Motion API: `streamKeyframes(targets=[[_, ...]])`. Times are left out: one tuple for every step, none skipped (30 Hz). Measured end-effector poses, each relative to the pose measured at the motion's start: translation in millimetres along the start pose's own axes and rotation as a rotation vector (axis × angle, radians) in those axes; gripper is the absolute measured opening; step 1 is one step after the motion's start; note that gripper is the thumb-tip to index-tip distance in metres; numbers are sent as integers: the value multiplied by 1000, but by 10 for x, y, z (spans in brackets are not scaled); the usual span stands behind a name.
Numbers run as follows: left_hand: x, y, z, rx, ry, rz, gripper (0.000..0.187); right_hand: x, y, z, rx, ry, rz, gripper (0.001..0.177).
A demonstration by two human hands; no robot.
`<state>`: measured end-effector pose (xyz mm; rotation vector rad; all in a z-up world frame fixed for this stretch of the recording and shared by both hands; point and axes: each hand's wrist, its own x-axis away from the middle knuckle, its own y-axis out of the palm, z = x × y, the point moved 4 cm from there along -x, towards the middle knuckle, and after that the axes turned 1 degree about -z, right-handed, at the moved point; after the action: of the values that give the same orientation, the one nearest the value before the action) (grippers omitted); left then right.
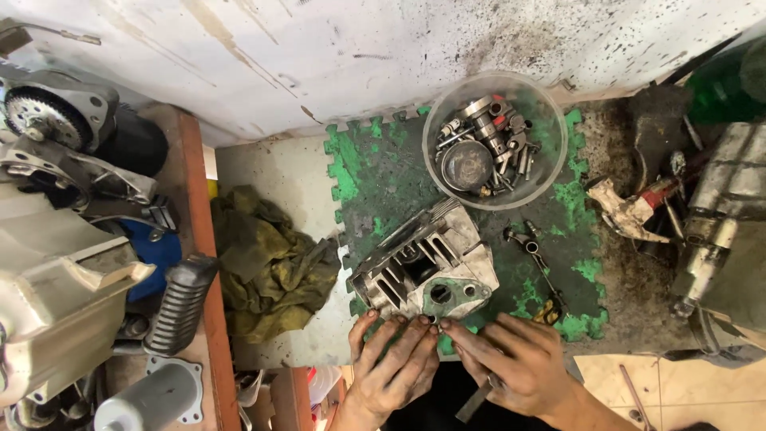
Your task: The person handles a disassembled engine cylinder head, rotating it to inspect the internal components. They then use a pair of pliers to manipulate a small metal part within the cylinder head's ports.
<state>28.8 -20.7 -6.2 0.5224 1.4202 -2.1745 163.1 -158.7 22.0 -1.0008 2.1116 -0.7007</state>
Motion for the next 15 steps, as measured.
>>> streamKeyframes(targets=[[-3,-7,9,28,-38,5,27,22,17,-5,30,-2,-9,47],[-16,-4,8,53,-75,14,27,29,37,6,61,-10,-17,49],[-13,4,28,49,-75,16,27,31,54,8,59,-13,-17,49],[-15,7,40,71,-103,48,29,37,63,5,89,-24,-17,50],[-16,14,53,93,-130,80,31,46,69,5,120,-35,-18,51],[-38,6,64,97,-129,77,31,25,59,-13,121,-31,-17,51],[-57,-5,59,119,-169,88,33,6,52,-33,148,-30,-26,51],[-82,-12,49,141,-208,100,34,-21,44,-48,176,-32,-33,52],[-64,-22,44,144,-206,99,34,-5,53,-48,179,-29,-32,52],[-46,-24,33,148,-219,71,34,5,67,-44,203,-23,-39,53],[-25,-30,22,151,-233,42,35,16,83,-43,227,-16,-45,53],[-23,-36,3,150,-234,42,35,14,81,-52,226,-17,-46,53],[-23,-37,4,139,-193,30,35,16,83,-60,253,-17,-58,54],[-23,-36,7,125,-152,17,36,18,84,-61,278,-17,-70,55],[-35,-25,15,122,-153,18,36,-15,53,-70,276,-19,-70,55]])
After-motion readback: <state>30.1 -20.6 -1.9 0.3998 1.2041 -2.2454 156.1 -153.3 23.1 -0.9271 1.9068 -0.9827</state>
